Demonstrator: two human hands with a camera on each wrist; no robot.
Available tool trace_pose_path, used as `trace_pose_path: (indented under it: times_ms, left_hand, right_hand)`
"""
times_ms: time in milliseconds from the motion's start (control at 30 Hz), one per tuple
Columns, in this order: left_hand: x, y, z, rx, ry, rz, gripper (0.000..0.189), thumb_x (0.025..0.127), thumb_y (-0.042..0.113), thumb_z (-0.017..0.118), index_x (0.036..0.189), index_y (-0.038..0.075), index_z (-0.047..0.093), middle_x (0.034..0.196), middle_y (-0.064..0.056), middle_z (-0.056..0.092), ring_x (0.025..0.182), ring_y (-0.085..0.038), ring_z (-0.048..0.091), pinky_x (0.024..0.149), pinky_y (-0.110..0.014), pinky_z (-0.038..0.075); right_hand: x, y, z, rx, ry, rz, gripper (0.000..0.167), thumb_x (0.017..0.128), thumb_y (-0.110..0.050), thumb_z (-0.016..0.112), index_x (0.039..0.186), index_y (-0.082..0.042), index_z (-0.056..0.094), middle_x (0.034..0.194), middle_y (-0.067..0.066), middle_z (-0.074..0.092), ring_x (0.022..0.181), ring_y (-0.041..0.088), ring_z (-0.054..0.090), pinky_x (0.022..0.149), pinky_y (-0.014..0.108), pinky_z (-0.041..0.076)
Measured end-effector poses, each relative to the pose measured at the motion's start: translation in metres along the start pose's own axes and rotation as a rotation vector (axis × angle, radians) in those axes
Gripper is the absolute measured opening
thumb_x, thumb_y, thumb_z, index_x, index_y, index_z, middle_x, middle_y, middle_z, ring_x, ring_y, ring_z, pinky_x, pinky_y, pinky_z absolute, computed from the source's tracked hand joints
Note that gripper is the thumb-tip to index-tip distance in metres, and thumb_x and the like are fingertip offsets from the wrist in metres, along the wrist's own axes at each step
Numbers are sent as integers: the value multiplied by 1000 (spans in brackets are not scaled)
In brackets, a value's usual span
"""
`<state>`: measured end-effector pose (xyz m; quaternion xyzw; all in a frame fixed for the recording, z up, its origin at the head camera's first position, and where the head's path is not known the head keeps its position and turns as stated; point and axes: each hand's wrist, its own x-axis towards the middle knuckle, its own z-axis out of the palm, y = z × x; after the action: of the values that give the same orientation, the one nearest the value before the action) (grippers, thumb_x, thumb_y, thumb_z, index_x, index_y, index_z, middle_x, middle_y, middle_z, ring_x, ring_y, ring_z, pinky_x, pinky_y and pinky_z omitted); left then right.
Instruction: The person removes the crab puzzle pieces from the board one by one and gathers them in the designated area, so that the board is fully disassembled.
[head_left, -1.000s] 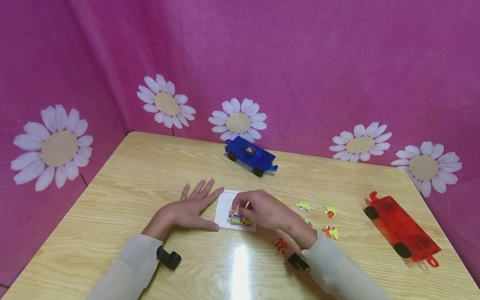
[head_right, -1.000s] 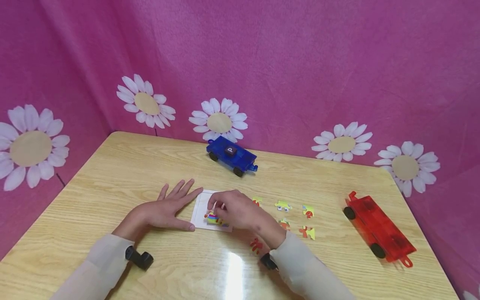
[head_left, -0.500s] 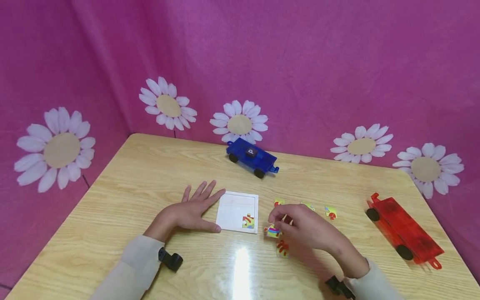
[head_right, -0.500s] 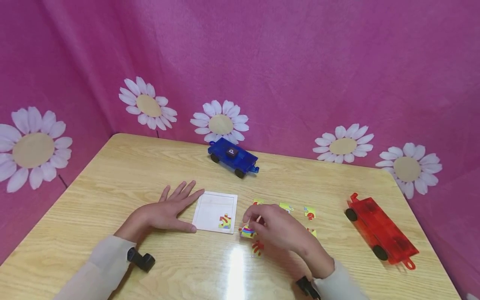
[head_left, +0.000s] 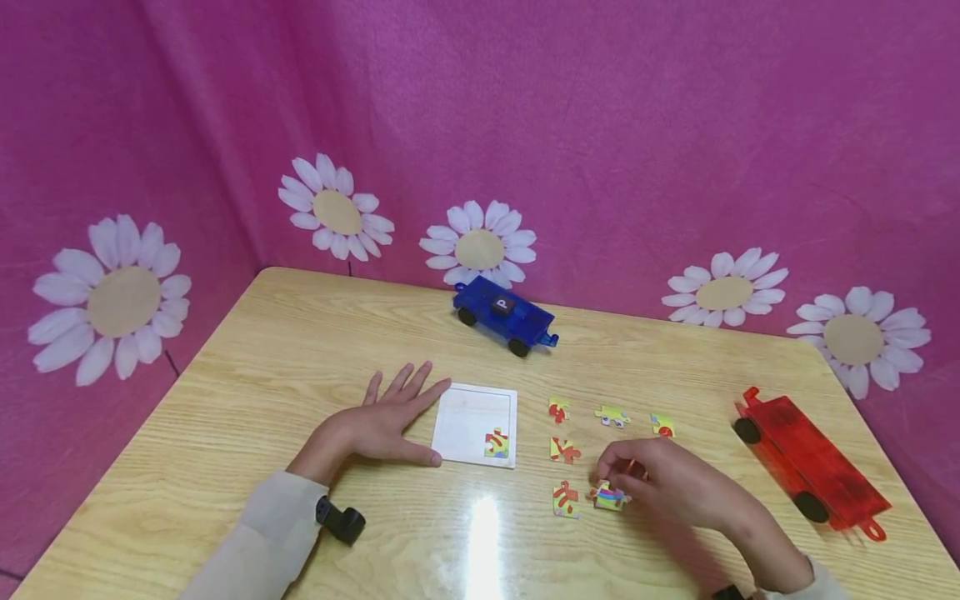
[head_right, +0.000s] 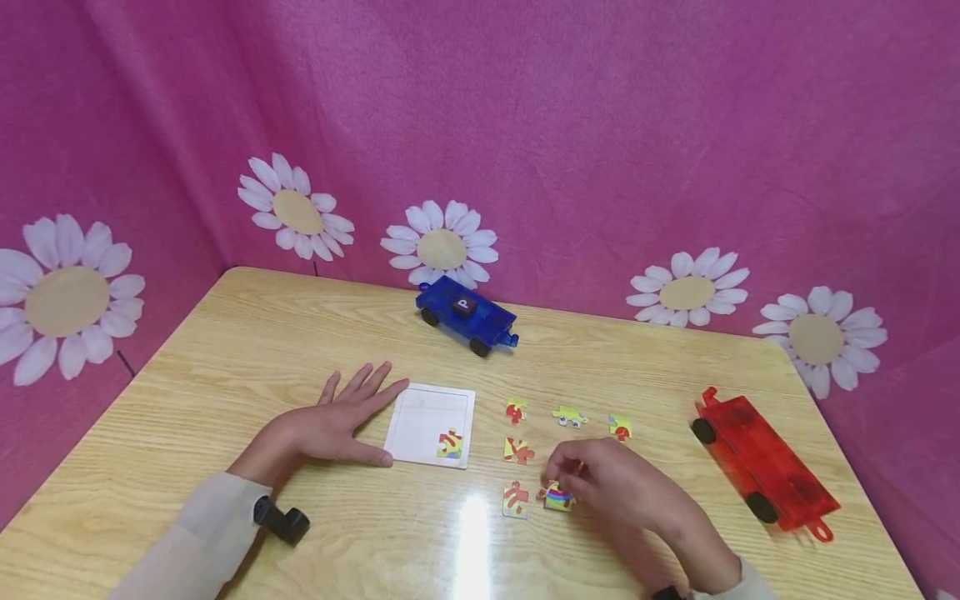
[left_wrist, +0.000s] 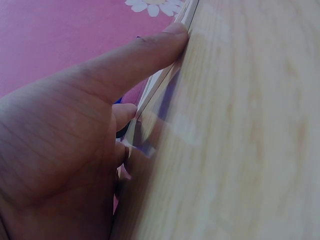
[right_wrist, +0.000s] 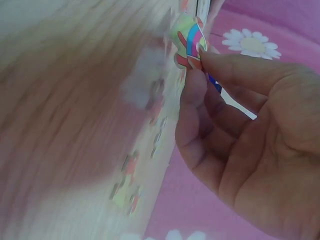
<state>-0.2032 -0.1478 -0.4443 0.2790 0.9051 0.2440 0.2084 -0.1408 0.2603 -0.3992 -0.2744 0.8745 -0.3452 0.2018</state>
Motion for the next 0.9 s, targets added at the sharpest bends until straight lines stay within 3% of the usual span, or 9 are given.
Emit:
trace_pose_path:
  times_ms: [267, 600, 900]
  left_hand:
    - [0, 0, 0, 0, -1, 2, 108, 86, 65, 72, 167, 23, 15, 172, -10, -9, 155, -33, -15, 115, -61, -18]
    - [-1, 0, 1, -7, 3, -2, 107, 85, 64, 72, 167, 23, 16, 172, -10, -7, 155, -34, -14, 115, -61, -17]
    - [0, 0, 0, -3, 5, 1, 108, 85, 65, 72, 167, 23, 16, 172, -10, -8, 155, -34, -15, 115, -61, -18]
  right_hand:
    - [-8, 14, 0, 21, -36, -64, 14, 99, -2, 67, 101, -15, 71, 97, -8, 70, 84, 9, 63, 72, 25, 55]
    - [-10, 20, 1, 4, -32, -15, 16, 97, 0, 69, 101, -16, 70, 96, -9, 67, 84, 8, 61, 72, 25, 53]
    - [-11, 20, 0, -2, -27, -26, 17, 97, 0, 68, 100, -17, 70, 96, -9, 68, 83, 7, 61, 72, 26, 54]
